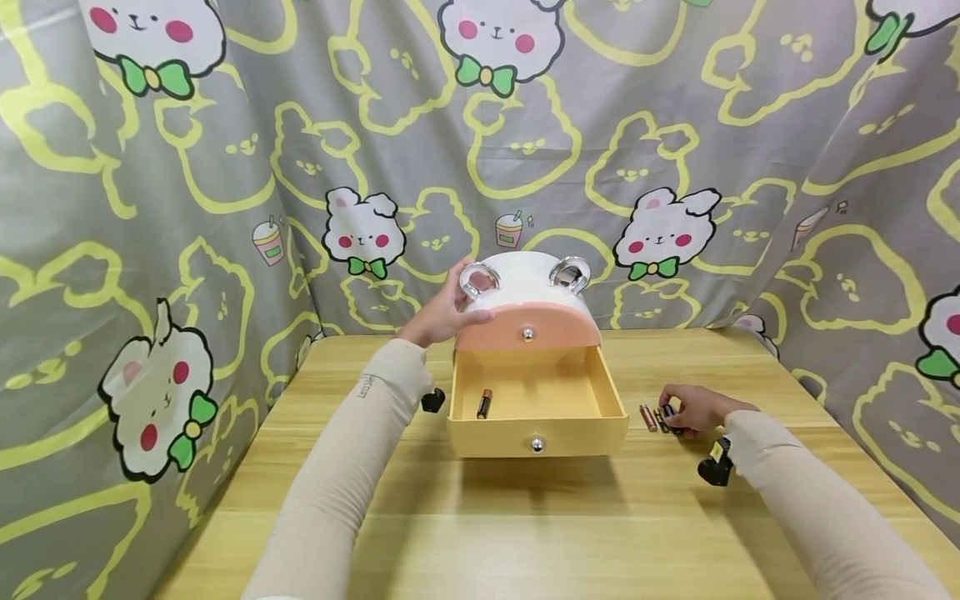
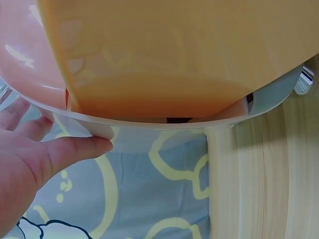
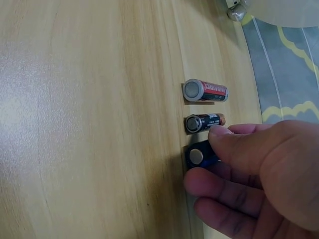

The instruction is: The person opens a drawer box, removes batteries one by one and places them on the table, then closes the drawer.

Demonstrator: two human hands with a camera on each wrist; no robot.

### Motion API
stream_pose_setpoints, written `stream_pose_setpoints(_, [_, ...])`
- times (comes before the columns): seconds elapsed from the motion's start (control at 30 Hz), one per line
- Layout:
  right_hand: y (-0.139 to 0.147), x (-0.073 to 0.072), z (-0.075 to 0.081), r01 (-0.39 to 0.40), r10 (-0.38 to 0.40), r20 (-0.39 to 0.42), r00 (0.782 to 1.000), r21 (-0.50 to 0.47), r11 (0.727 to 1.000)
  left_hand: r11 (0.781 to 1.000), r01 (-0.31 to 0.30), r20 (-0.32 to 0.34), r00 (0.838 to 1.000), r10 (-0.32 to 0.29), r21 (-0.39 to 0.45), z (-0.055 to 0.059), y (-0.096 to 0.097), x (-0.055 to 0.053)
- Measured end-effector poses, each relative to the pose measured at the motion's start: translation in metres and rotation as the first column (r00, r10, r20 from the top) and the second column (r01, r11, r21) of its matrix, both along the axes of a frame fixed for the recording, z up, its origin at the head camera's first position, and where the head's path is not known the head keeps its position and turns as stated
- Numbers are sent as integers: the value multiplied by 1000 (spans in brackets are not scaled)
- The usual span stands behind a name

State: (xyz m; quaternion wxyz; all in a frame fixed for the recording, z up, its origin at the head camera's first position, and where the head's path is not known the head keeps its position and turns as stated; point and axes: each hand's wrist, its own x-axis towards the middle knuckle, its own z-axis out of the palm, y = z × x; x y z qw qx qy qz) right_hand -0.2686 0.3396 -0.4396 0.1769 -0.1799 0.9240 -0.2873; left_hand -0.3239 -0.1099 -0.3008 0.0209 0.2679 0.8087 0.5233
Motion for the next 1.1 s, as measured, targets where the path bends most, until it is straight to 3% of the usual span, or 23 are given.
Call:
stream_pose_setpoints(0.47, [2,-2,-4,26,-26,-7,1000,32,999,1000,-17,7,1000,17,1,-1,-1,1])
stream_pose_setpoints(0.77, [2,-5,-7,37,-34,-40,999,62,997,999,18,5,1000,-19,26,1,1,2])
stream_pose_setpoints(1.03, [2,-4,-5,47,-46,-23,999,58,997,999,39,38,998,-40,34,21,4,25])
stream_pose_setpoints(1.1, [2,-4,-5,46,-45,-21,999,59,997,999,35,39,999,-36,24,23,5,27])
